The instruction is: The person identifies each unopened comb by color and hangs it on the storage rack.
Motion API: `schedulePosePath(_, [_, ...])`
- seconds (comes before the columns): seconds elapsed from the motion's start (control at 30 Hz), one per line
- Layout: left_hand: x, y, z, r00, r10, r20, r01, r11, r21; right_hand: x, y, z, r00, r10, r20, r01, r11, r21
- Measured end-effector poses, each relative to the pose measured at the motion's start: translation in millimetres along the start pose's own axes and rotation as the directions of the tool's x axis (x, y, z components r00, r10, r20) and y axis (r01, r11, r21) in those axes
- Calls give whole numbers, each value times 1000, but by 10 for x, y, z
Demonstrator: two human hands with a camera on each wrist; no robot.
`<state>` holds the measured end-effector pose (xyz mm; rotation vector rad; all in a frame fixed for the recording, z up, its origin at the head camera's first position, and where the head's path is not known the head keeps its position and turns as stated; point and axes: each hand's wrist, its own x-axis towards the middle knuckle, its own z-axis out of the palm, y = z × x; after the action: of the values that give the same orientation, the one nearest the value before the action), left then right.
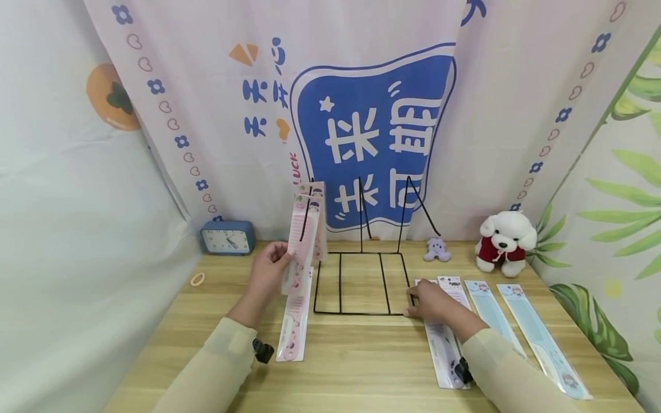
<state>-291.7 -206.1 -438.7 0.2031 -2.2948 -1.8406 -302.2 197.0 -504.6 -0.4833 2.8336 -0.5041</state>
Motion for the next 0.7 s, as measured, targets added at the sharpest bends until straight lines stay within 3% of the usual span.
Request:
schedulePosePath(0.3, [182, 62, 219, 999, -16, -40, 15, 1000, -24, -22, -14, -1, 1000, 7, 2, -7, 1000, 4])
schedulePosePath(0.7, [401, 22, 302, 999, -8, -49, 8, 1000, -10, -29, -2, -14, 1000, -3, -5, 3, 1000, -14])
